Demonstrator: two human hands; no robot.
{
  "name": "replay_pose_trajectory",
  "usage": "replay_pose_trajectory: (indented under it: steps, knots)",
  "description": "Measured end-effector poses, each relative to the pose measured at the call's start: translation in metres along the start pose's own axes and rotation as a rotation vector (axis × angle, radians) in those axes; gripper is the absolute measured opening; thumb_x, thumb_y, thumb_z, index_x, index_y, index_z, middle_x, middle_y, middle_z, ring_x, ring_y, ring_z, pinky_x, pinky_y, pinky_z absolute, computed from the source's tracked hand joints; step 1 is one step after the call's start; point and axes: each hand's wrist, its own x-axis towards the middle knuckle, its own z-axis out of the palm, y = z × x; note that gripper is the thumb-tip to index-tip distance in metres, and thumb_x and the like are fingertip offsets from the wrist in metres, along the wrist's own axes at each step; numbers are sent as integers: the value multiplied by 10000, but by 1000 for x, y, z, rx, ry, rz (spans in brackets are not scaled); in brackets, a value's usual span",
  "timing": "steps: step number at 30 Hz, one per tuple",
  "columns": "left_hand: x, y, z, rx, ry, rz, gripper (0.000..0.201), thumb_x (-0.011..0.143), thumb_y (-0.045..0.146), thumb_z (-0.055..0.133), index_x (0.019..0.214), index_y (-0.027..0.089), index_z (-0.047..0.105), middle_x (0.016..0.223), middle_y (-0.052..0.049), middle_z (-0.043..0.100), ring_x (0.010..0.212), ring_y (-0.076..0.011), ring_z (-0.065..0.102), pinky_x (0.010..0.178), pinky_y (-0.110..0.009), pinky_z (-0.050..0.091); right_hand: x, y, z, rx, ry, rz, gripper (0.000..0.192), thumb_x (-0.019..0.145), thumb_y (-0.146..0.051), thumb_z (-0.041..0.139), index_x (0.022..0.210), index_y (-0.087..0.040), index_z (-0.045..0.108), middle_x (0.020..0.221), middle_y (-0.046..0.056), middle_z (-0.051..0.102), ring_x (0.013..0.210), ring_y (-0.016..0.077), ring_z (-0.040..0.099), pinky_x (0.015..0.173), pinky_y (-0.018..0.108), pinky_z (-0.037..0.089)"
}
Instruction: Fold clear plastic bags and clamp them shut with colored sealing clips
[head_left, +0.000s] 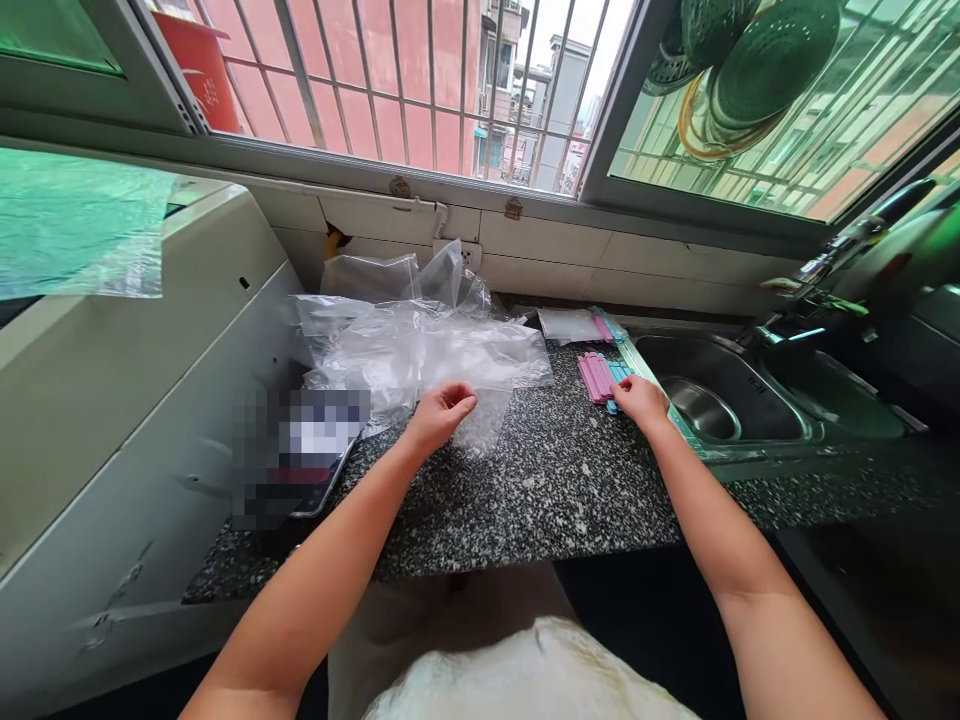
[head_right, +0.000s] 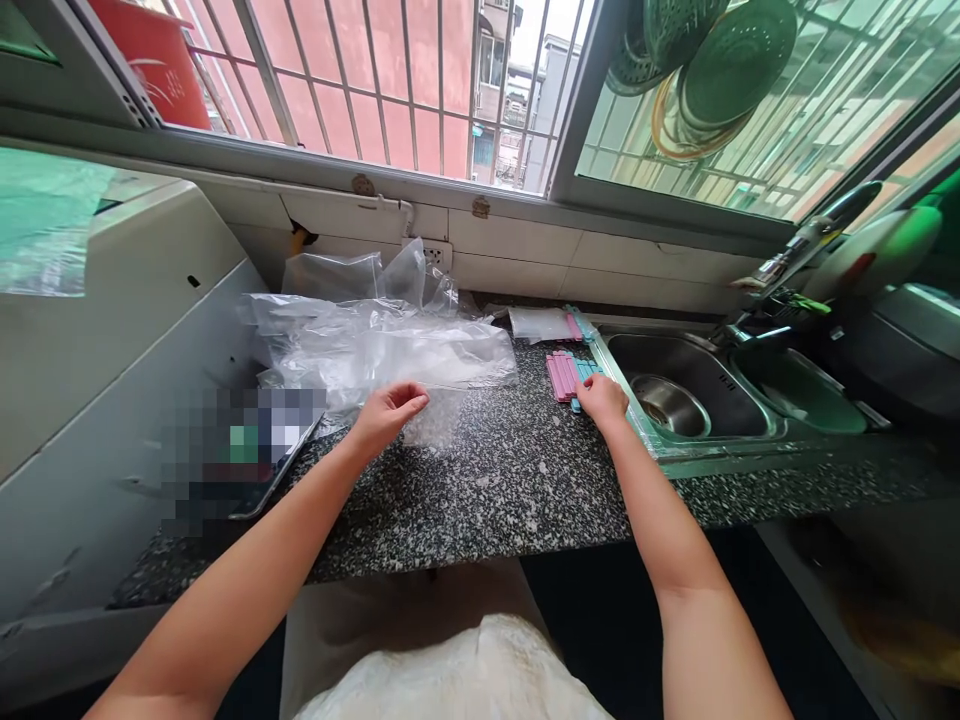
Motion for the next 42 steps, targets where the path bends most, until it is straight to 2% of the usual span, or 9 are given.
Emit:
replay_pose_trajectory:
  steps: [5, 20, 28, 42]
  knots:
    - [0, 2, 2, -23, -33, -4, 215, 630, 350, 600, 606, 150, 523, 527, 44, 432, 517, -75, 369, 513, -216, 318, 1, 1, 2, -23, -19, 4, 371, 817, -407, 424, 991, -184, 664, 1002, 132, 681, 954, 279, 620, 676, 319, 438]
    - [0, 0, 3, -1, -20, -16, 162, 665, 284, 578, 598, 149, 520, 539, 43, 438, 534, -78, 385, 529, -214, 330, 4, -8, -1, -103, -27, -8, 383, 825, -404, 450, 1063, -172, 640, 1044, 155, 664, 1012, 295, 601, 752, 353, 438]
    - [1, 1, 2, -7, -12, -27, 160, 657, 289, 566, 594, 151, 514, 548, 41, 426, 542, -84, 379, 542, -223, 320, 7, -9, -6, -85, -60, -18, 361, 818, -355, 447, 1069, -185, 643, 1060, 133, 663, 995, 272, 607, 709, 314, 430]
    - [1, 2, 1, -5, -12, -30, 167, 658, 293, 564, 600, 146, 512, 545, 37, 418, 544, -84, 369, 534, -220, 302, 12, -13, 1, -121, -69, -152, 325, 825, -325, 440, 1022, -209, 670, 1034, 87, 681, 951, 242, 620, 659, 280, 425]
